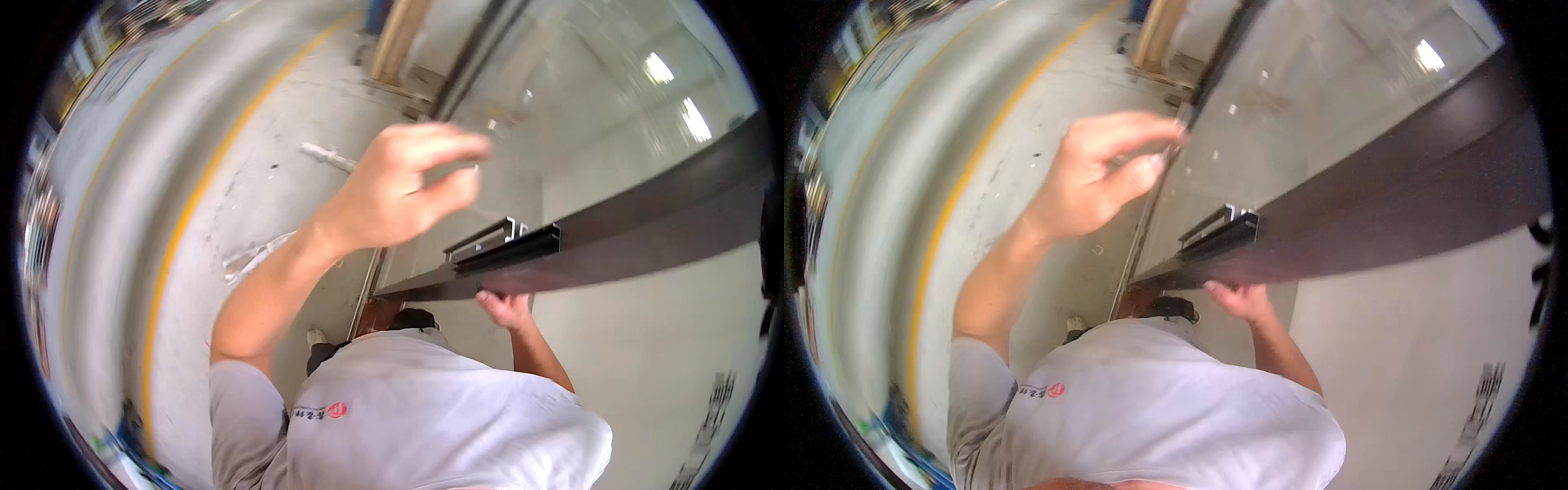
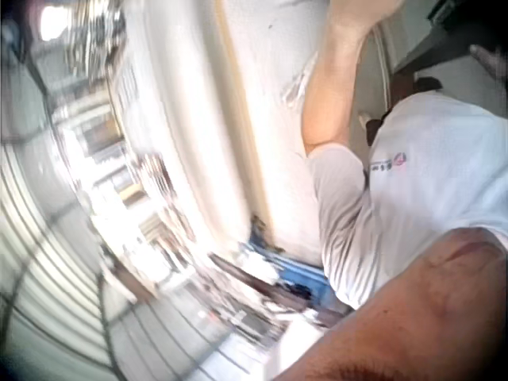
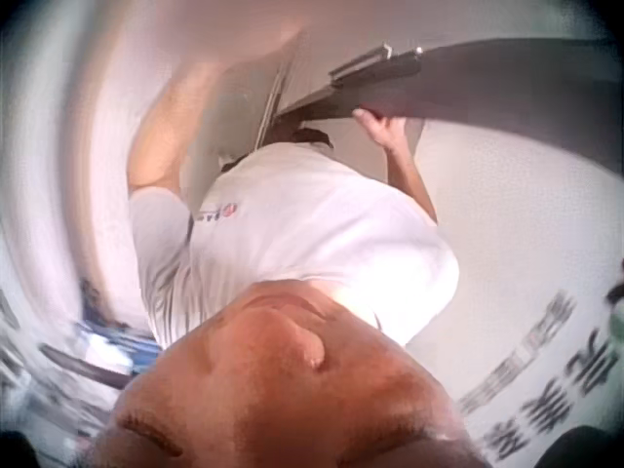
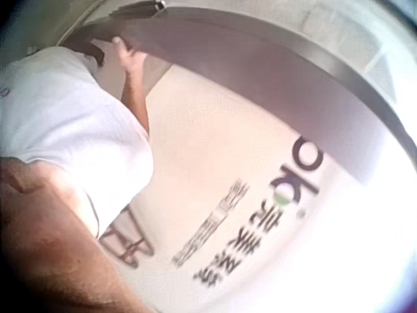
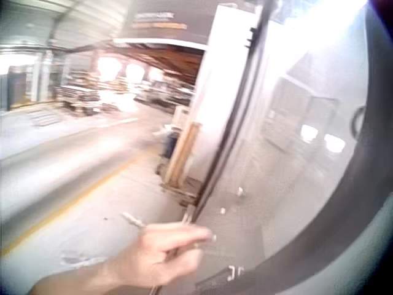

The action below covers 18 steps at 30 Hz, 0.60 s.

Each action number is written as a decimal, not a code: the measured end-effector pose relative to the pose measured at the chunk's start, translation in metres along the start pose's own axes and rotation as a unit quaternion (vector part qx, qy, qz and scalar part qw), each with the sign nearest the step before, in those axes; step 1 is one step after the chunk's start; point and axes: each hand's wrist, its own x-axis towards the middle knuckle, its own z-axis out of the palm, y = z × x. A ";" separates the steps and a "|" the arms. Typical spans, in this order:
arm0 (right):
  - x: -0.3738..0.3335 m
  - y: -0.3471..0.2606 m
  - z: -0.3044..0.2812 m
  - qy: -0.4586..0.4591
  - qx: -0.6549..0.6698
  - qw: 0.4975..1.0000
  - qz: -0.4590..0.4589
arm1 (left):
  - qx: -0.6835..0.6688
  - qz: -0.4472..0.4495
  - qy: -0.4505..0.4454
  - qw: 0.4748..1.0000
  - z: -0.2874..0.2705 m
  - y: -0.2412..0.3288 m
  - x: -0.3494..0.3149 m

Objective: The person assembles a large window frame by hand, aligning and securing the vertical and horizontal sections. They use a screwdriver to tighten screws at the joints and repeatedly test the sliding mechanism of the glass panels. The person also retrieves additional hardware from a nearby cart to continue the assembly.

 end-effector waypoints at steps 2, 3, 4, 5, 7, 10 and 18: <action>0.003 0.001 0.011 0.161 0.168 0.972 0.009 | 0.001 -0.056 -0.045 0.997 -0.001 -0.046 -0.027; 0.017 -0.014 0.016 0.240 0.187 0.951 -0.045 | -0.010 -0.072 -0.068 0.995 0.005 -0.060 -0.037; 0.024 -0.014 0.011 0.241 0.204 0.949 -0.028 | -0.013 -0.042 -0.096 0.994 0.010 -0.074 -0.040; 0.033 -0.014 0.006 0.238 0.221 0.946 -0.014 | -0.013 -0.009 -0.117 0.993 0.014 -0.086 -0.038; -0.044 -0.026 0.006 0.203 0.267 0.942 -0.011 | -0.020 0.017 -0.136 0.990 0.058 -0.026 -0.088; -0.044 -0.034 0.022 0.235 0.321 0.916 -0.050 | -0.034 0.093 -0.110 0.989 0.071 -0.028 -0.083; -0.056 -0.025 0.051 0.340 0.402 0.850 -0.004 | -0.062 0.206 -0.158 0.964 0.076 -0.073 -0.083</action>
